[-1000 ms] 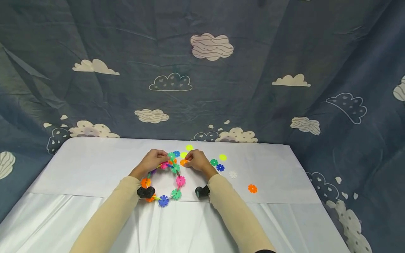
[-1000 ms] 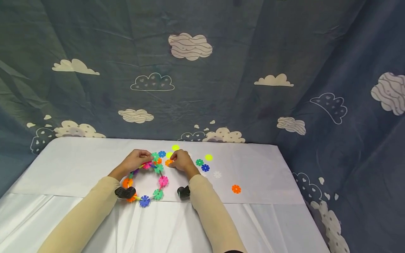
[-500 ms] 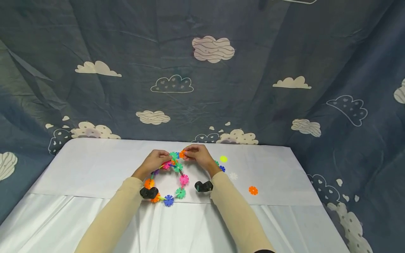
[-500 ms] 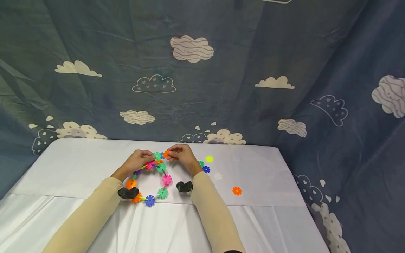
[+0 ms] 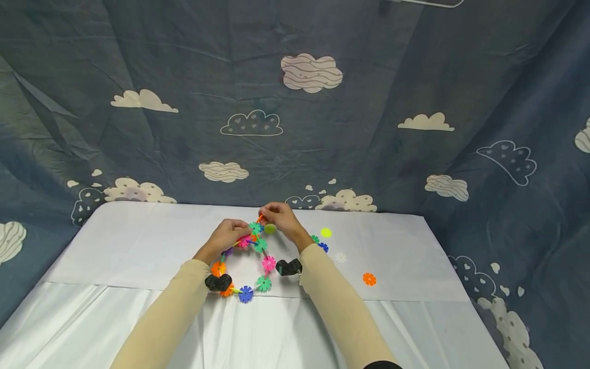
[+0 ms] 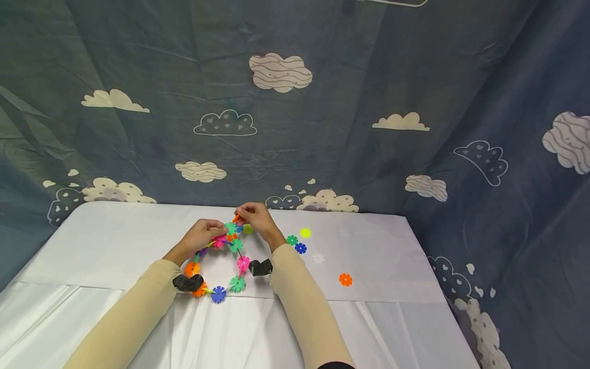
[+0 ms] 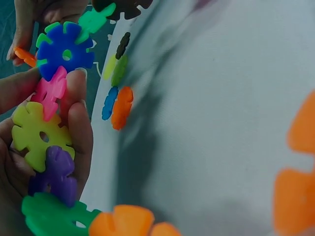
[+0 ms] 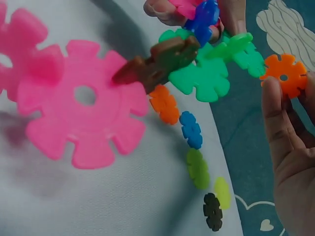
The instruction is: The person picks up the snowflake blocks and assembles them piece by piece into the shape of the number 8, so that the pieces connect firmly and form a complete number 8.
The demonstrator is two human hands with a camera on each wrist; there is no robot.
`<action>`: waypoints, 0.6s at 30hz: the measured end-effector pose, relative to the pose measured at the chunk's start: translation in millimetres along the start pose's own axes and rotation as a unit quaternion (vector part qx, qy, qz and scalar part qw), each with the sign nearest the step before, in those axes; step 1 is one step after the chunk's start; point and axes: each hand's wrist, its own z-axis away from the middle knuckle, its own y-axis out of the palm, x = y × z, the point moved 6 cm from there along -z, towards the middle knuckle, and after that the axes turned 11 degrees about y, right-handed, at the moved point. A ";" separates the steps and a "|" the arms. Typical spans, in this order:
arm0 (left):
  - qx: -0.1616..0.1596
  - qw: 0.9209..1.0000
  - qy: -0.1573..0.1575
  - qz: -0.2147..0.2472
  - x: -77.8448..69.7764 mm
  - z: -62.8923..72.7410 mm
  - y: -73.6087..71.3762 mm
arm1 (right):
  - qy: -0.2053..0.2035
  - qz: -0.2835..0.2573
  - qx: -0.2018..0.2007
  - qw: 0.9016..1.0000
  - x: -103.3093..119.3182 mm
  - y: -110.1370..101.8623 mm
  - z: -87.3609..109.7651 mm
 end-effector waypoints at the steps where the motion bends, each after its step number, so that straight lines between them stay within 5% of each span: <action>1: 0.002 1.000 0.004 -0.005 -0.7 0.0 0.2 | -0.002 0.003 0.002 1.000 0.3 1.0 0.1; 10: -0.016 0.996 0.022 -0.080 -3.2 0.2 -4.0 | -0.003 0.032 -0.027 0.999 0.4 5.0 4.3; 18: -0.031 0.996 0.018 -0.080 -8.6 2.2 -6.7 | -0.001 0.045 -0.048 0.998 2.0 7.2 8.9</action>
